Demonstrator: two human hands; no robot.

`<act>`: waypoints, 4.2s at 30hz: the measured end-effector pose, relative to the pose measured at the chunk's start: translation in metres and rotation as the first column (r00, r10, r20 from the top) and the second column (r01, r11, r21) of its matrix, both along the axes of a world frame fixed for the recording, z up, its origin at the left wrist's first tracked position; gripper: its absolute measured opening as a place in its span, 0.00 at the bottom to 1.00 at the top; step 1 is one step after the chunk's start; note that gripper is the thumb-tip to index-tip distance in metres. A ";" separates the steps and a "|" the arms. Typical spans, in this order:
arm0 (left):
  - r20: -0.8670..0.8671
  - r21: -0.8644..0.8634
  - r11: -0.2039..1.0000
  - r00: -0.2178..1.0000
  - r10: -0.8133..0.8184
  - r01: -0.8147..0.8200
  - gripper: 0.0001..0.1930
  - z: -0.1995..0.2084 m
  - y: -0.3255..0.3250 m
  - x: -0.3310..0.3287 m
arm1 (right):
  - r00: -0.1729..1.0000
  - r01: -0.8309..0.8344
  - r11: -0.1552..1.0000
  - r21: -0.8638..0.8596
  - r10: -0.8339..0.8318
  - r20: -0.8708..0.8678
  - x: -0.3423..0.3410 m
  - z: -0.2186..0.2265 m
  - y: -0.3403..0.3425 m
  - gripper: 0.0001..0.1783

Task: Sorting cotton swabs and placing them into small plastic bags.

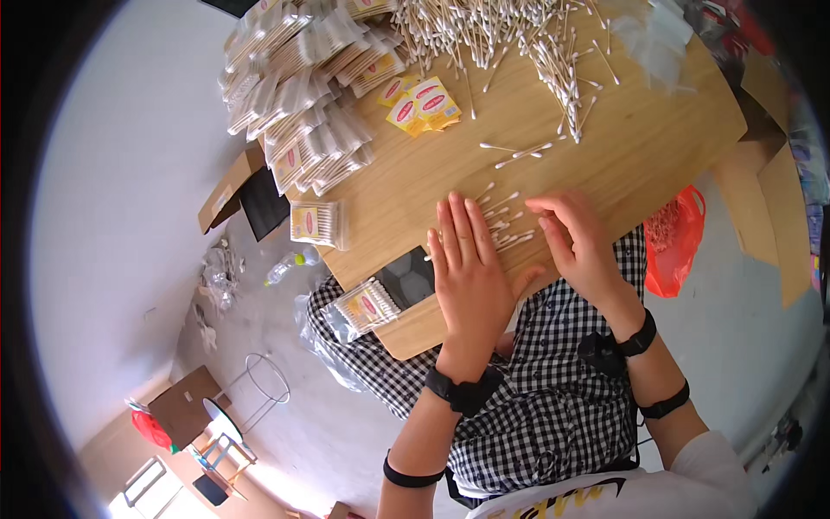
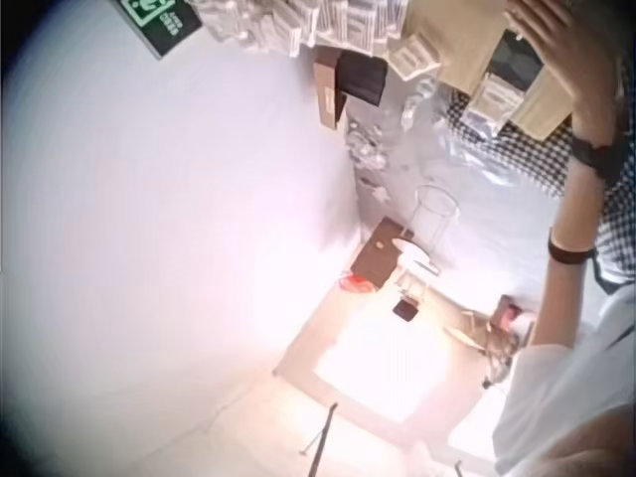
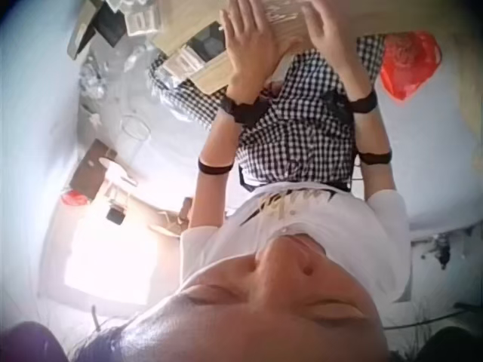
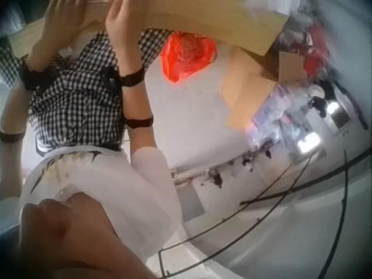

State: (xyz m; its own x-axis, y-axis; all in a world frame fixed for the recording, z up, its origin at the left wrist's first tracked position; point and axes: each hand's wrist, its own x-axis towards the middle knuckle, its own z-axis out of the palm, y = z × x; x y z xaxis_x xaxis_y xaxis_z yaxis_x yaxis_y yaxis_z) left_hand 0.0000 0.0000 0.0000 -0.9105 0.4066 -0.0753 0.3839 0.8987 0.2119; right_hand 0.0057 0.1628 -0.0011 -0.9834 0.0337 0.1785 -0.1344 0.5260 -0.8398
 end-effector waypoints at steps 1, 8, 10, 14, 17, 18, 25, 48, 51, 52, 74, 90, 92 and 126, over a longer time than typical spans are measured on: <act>-0.004 0.008 1.000 1.000 0.002 -0.002 0.62 0.002 -0.001 -0.004 | 1.000 0.008 1.000 -0.017 -0.008 0.010 0.000 0.000 -0.001 0.13; -0.005 0.071 0.996 0.998 0.060 -0.060 0.60 0.015 -0.015 0.007 | 0.999 0.005 1.000 0.008 -0.005 -0.049 0.002 0.003 -0.004 0.13; -0.007 0.054 0.998 0.999 0.036 -0.035 0.60 0.015 -0.013 0.009 | 0.998 -0.008 1.000 0.023 0.010 -0.054 0.001 0.004 -0.004 0.12; -0.021 0.028 1.000 1.000 0.004 -0.004 0.59 0.004 -0.005 0.003 | 0.997 -0.013 0.996 0.089 0.020 -0.077 -0.001 0.003 -0.004 0.11; -0.043 0.010 1.000 0.999 -0.006 0.007 0.59 0.005 -0.004 -0.011 | 0.997 -0.017 0.995 0.099 0.025 -0.073 -0.003 0.000 -0.006 0.10; -0.057 -0.007 1.000 0.998 -0.018 0.017 0.59 0.006 -0.004 -0.017 | 0.997 -0.020 0.995 0.102 0.028 -0.072 -0.003 0.000 -0.006 0.10; -0.067 0.019 1.000 0.998 -0.016 0.018 0.59 -0.003 -0.002 -0.001 | 0.997 0.000 0.992 0.125 0.010 -0.077 -0.003 0.002 -0.005 0.09; -0.026 0.051 0.998 0.999 -0.022 0.023 0.61 -0.002 -0.006 0.017 | 0.985 -0.124 0.929 0.348 0.157 -0.068 0.005 0.012 0.012 0.07; -0.028 0.065 0.998 0.999 -0.023 0.025 0.61 -0.003 -0.005 0.017 | 0.990 -0.109 0.908 0.404 0.136 -0.037 0.004 0.015 0.028 0.06; -0.029 0.066 0.998 0.999 -0.022 0.024 0.61 -0.003 -0.005 0.017 | 0.993 -0.079 0.908 0.411 0.108 -0.046 0.004 0.015 0.034 0.06; 0.036 0.072 0.994 0.996 -0.080 0.077 0.52 -0.007 -0.035 0.057 | 0.972 -0.230 0.954 0.190 0.235 -0.003 -0.002 0.015 -0.013 0.08; -0.040 0.299 0.954 0.999 -0.002 0.014 0.44 -0.003 -0.042 0.048 | 0.965 0.156 0.961 0.229 -0.198 0.173 0.038 0.061 0.082 0.05; -0.035 0.279 0.960 0.999 -0.014 0.024 0.43 -0.003 -0.041 0.040 | 0.947 0.222 0.832 0.509 -0.308 0.091 0.057 0.065 0.130 0.05; 0.041 0.595 0.782 0.979 0.201 -0.185 0.17 0.020 -0.054 0.018 | 0.929 -0.292 0.773 0.563 0.370 -0.026 0.020 0.019 -0.023 0.05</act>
